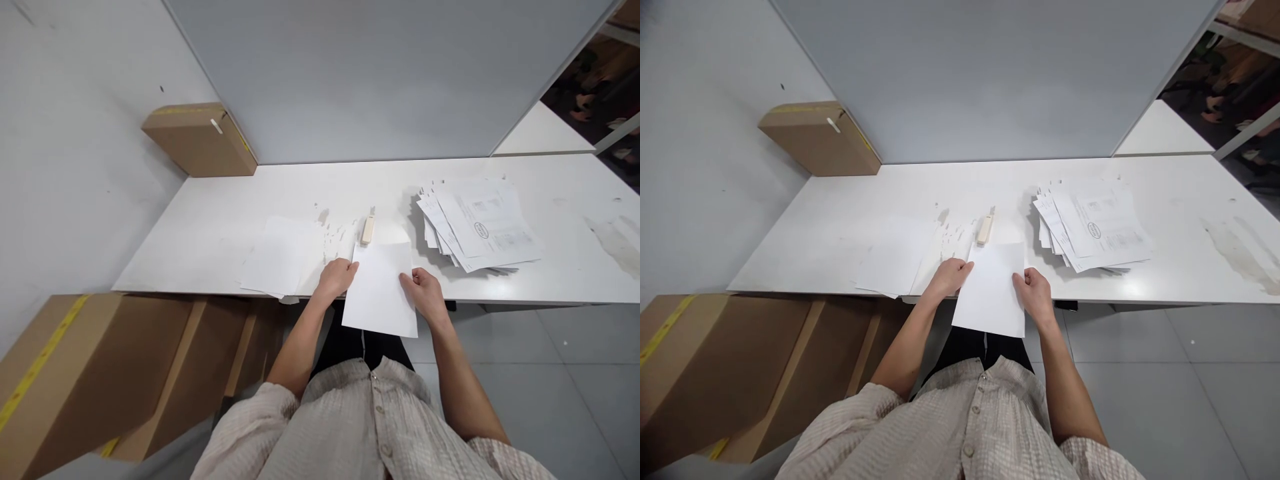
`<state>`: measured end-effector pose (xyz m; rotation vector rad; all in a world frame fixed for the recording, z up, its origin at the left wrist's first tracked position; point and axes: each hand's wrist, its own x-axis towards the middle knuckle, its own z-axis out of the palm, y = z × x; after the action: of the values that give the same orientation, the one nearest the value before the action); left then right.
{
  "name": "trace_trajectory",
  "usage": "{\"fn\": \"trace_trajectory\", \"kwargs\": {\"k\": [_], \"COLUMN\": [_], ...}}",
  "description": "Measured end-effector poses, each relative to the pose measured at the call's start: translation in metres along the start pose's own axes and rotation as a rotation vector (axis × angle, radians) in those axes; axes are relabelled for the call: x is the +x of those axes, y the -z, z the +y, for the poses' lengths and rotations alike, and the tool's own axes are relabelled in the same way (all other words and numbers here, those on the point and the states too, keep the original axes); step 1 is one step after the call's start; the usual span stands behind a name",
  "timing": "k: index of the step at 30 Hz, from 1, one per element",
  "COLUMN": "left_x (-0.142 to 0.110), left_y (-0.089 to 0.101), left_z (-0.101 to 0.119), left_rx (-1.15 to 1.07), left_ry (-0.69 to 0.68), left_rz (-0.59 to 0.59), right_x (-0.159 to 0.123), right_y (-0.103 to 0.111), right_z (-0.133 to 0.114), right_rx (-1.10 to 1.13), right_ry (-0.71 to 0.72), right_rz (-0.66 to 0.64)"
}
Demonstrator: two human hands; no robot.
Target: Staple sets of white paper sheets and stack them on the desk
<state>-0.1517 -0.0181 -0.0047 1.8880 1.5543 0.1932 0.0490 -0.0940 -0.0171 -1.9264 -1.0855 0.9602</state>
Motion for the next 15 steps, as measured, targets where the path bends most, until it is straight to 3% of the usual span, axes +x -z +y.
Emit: {"fn": "trace_trajectory", "kwargs": {"k": [11,15], "left_x": [0.005,-0.001], "left_y": [-0.004,0.0], "left_z": [0.007,0.012], "left_rx": [0.165,0.202], "left_ry": [-0.001,0.042], "left_rz": [-0.013,0.082], "right_x": [0.004,0.003], "right_y": [0.003,0.003], "right_z": [0.01,0.007], "right_rx": [0.028,0.042], "right_ry": [-0.017,-0.009], "right_rz": [0.015,0.012]}}
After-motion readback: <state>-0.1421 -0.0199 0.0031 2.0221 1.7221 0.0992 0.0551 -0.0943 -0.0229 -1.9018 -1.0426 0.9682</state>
